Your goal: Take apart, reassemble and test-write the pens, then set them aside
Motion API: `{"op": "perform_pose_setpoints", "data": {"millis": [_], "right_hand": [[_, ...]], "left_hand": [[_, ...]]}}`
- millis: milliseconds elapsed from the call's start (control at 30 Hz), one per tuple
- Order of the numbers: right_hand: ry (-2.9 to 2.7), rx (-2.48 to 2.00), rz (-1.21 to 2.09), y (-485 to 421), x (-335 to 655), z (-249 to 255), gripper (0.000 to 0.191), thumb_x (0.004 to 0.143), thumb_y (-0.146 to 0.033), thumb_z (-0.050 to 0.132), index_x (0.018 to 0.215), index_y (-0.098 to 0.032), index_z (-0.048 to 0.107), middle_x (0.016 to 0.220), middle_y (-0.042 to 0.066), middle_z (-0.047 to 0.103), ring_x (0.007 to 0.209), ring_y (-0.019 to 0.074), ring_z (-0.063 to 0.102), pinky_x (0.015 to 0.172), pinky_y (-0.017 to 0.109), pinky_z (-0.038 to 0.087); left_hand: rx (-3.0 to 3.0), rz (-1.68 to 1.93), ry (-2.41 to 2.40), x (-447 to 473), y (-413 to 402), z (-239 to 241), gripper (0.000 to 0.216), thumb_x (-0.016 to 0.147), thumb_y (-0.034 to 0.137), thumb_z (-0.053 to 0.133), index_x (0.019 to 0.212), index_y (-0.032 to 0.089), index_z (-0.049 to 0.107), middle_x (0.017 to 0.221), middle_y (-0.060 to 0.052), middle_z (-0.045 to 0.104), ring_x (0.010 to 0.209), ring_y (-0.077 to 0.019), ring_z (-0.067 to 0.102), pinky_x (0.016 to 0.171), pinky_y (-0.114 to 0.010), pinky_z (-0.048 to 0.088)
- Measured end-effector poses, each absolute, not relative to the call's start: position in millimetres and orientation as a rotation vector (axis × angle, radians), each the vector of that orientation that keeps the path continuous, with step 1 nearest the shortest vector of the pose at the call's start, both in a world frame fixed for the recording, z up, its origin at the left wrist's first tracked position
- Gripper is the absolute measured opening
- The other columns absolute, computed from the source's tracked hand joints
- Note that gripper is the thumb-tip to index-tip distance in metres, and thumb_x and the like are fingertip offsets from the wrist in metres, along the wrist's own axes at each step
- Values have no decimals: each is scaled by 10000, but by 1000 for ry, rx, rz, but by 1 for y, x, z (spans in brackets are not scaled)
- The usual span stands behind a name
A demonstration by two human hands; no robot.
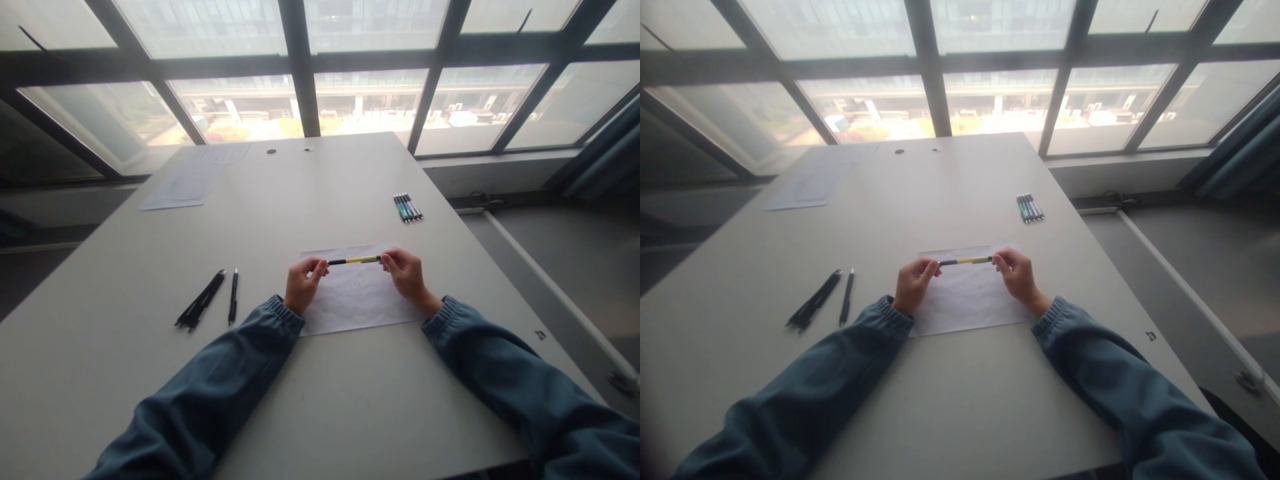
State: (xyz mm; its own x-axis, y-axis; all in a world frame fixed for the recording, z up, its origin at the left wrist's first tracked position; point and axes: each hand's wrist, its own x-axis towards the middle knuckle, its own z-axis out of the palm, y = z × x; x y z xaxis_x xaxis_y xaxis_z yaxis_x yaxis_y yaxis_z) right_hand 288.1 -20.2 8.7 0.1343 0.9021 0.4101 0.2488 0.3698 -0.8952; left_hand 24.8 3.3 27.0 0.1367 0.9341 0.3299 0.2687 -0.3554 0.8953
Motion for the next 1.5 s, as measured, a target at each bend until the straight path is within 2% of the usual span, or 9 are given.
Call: {"op": "perform_pose_setpoints", "data": {"millis": [800, 1500], "right_hand": [[-1427, -1166, 644, -22, 287, 13, 370, 949, -483, 604, 729, -189, 650, 632, 3, 616, 565, 132, 551, 569, 265, 446], [-1439, -1183, 635, -23, 288, 11, 402, 960, -505, 576, 709, -197, 637, 594, -7, 587, 544, 138, 532, 555, 275, 433]], "left_hand": [[1768, 1220, 1187, 24, 3, 28, 443, 934, 515, 592, 687, 161, 691, 643, -43, 697, 614, -150, 640, 640, -262, 509], [1764, 1210, 1182, 23, 4, 26, 452, 948, 498, 581, 669, 159, 692, 607, -35, 673, 577, -140, 625, 607, -252, 499]]}}
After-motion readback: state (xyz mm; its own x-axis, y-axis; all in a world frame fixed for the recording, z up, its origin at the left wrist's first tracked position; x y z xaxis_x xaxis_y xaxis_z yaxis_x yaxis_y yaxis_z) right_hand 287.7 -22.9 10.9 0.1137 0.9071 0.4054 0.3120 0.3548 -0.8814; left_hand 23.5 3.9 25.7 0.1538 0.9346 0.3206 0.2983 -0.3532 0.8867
